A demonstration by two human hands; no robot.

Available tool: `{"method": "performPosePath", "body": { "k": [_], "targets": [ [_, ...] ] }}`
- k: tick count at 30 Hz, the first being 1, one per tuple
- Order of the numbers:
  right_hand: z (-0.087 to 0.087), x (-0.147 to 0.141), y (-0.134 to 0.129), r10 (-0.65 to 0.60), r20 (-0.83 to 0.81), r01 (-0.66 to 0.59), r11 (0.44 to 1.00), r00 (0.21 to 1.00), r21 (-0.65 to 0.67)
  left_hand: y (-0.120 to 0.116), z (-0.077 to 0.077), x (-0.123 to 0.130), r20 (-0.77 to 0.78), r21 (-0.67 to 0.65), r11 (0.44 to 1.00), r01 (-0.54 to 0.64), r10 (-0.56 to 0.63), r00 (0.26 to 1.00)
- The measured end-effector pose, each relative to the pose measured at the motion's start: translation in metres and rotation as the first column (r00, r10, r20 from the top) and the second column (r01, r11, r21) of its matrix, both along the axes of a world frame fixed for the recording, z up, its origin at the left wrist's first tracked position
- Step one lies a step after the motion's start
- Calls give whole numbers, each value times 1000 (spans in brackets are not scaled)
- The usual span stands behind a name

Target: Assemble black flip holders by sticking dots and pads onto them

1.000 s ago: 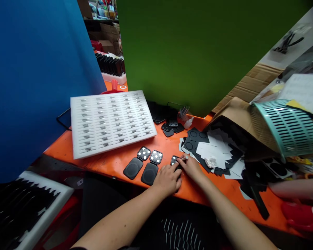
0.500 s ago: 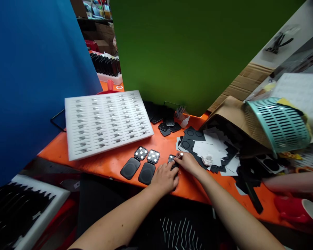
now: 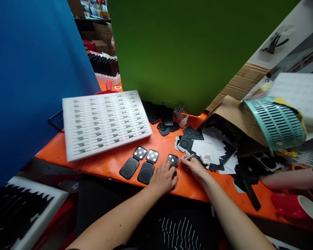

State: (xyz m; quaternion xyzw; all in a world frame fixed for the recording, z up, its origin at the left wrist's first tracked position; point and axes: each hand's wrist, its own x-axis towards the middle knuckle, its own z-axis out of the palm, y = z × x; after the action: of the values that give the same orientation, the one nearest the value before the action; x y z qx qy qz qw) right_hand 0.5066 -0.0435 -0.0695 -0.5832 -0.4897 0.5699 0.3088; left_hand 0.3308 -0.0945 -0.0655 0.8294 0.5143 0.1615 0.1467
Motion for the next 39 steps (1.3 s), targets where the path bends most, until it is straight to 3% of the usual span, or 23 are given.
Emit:
{"method": "performPosePath", "body": {
  "k": [4,9,13,20,22,25,27,30,35,37,39],
  "targets": [
    [-3,-14,-8,50,152,-60,996,987,65,0,0,0,-11,-2,1000,8,-8,1000],
    [-14,-21,-5,-72,319,-2,974,945,227,0,1,0,-17,-4,1000,14,-14,1000],
    [-15,-24,0,-119,409,14,968,905,250,1,0,0,-17,-10,1000,12,-12,1000],
    [9,-37,6,63,651,-298,919,757,258,1,-3,1,-4,-9,1000,10,-10,1000],
    [10,-38,12,79,611,-264,939,788,218,1,-2,1,-1,-6,1000,12,-12,1000],
    [6,-34,22,134,372,-151,988,919,16,0,-2,0,5,-2,1000,11,-11,1000],
    [3,-28,28,153,247,-130,986,957,-108,0,-2,-1,12,2,1000,10,-10,1000],
    [-1,-17,29,124,185,-101,986,975,-130,1,-2,-1,30,12,1000,15,-16,999],
    [-7,-10,16,-82,154,84,996,985,-3,3,-7,0,105,50,997,63,-68,992],
    [-8,-15,10,-67,313,17,987,947,158,4,-8,0,116,53,996,66,-72,991],
    [-8,-22,6,-70,529,-110,947,846,302,4,-8,0,118,53,997,63,-69,991]
  ]
}}
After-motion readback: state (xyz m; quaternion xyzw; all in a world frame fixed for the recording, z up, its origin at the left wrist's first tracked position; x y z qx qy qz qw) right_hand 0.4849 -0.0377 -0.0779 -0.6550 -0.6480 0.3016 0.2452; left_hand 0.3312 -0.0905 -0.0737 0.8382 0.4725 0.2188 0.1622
